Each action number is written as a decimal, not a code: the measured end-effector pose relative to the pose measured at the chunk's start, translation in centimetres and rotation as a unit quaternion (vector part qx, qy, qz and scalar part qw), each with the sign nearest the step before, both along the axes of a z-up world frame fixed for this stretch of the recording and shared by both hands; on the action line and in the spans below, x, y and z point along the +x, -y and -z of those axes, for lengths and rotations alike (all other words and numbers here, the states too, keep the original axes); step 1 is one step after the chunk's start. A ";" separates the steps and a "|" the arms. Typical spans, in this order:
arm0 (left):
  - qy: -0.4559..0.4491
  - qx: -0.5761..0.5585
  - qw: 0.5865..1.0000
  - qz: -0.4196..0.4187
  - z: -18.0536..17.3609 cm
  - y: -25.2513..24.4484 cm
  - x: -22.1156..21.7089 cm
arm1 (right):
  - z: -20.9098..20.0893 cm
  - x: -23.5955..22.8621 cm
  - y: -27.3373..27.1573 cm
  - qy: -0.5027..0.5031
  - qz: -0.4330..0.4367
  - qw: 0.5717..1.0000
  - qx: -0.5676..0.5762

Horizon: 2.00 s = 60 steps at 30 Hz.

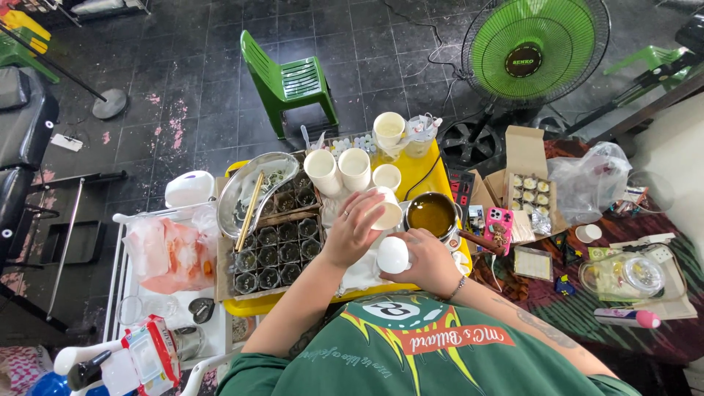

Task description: Cleaning and wiping small white cups in preparation for candle making.

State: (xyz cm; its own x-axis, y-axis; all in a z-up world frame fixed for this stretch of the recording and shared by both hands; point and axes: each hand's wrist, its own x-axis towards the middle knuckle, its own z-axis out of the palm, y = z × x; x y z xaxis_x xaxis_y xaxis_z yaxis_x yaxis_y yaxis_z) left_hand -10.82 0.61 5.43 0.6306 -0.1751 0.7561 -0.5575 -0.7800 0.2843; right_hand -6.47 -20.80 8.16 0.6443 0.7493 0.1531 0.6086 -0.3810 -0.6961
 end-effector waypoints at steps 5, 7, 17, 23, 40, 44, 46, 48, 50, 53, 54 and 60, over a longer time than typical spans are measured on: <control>-0.010 0.004 1.000 -0.003 0.1 0.2 0.0 | 0.8 0.2 -0.1 0.005 -0.006 1.000 -0.005; -0.010 0.001 1.000 0.000 0.2 0.2 -0.1 | 1.3 0.3 0.1 0.003 -0.010 1.000 -0.011; -0.015 -0.035 0.999 -0.033 0.3 0.3 0.2 | -1.0 0.7 0.1 -0.071 -0.012 0.996 -0.050; -0.073 -0.118 0.987 -0.076 -1.9 -0.1 -1.2 | -1.5 3.0 3.5 -0.166 0.012 0.983 -0.072; -0.191 -0.319 0.918 0.136 -6.0 1.7 -8.1 | -8.2 1.3 -1.6 0.217 -0.282 0.905 0.235; -0.243 -0.561 0.766 0.199 -3.8 1.2 -7.6 | -8.1 0.9 -3.0 0.174 -0.298 0.927 0.144; -0.214 -0.595 0.746 0.209 -2.7 0.8 -7.2 | -7.5 0.7 -3.1 0.126 -0.295 0.939 0.125; -0.198 -0.588 0.769 0.153 -2.0 0.4 -7.1 | -5.9 0.6 -3.0 -0.018 -0.254 0.960 0.119; -0.163 -0.481 0.855 0.102 -3.0 0.3 -6.6 | -2.7 0.4 -3.1 -0.154 -0.217 0.951 0.155; -0.030 -0.221 0.975 0.010 -4.8 0.2 -5.7 | -3.1 -0.2 -3.4 -0.428 -0.147 0.857 0.245; 0.062 -0.070 0.995 -0.028 -5.4 0.2 -5.5 | -4.1 -0.6 -3.5 -0.558 -0.113 0.768 0.294; -0.004 -0.162 0.986 -0.034 -3.6 2.0 -5.6 | -1.0 -1.3 -2.4 -0.505 -0.116 0.803 0.295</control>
